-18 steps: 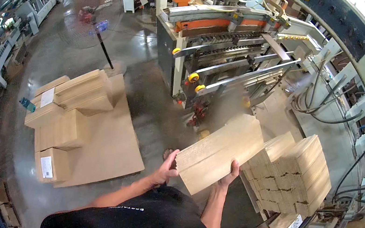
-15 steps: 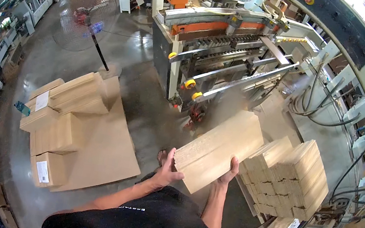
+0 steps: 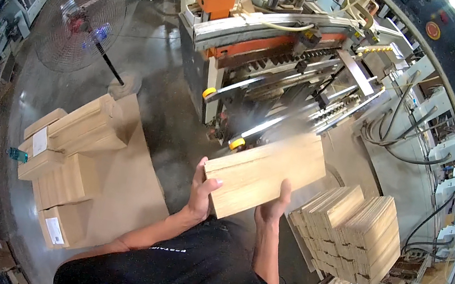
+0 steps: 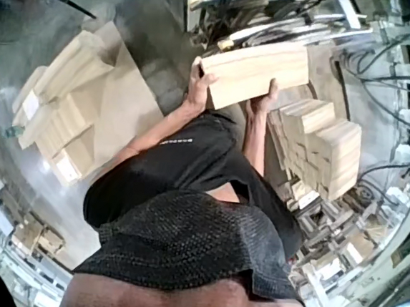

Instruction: The person feeds wooden planks into a woodworking machine by hand, guiding the pieces along the track.

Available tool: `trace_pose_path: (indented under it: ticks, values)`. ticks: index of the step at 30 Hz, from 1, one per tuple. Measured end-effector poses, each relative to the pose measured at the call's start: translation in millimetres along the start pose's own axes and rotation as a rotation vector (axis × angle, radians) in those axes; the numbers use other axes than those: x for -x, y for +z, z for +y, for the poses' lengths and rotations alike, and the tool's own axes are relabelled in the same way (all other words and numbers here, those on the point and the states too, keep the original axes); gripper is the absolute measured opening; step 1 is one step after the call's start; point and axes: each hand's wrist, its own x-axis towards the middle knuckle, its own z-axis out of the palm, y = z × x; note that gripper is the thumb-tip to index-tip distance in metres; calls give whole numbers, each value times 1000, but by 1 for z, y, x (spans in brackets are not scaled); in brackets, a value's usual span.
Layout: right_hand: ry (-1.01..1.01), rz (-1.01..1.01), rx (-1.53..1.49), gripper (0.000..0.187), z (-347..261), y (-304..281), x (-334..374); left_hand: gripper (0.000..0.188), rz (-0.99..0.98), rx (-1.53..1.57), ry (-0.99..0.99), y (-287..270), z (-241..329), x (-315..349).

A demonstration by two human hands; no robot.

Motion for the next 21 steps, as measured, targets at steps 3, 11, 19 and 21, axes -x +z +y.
trace_pose_path:
  ticks: [3,11,19,21]
  values:
    - [61,83,108,73,-8,17,-3,73,-6,86,-169,-4,6,-22]
    - [309,117,311,74,-20,41,-20,35,-59,260,-297,-15,20,-94]
    - [-69,324,372,62,-66,-30,-91,48,-32,187,-477,10,41,-136]
    - [-54,414,542,64,-92,-66,-115,53,-53,157,-462,14,47,-144]
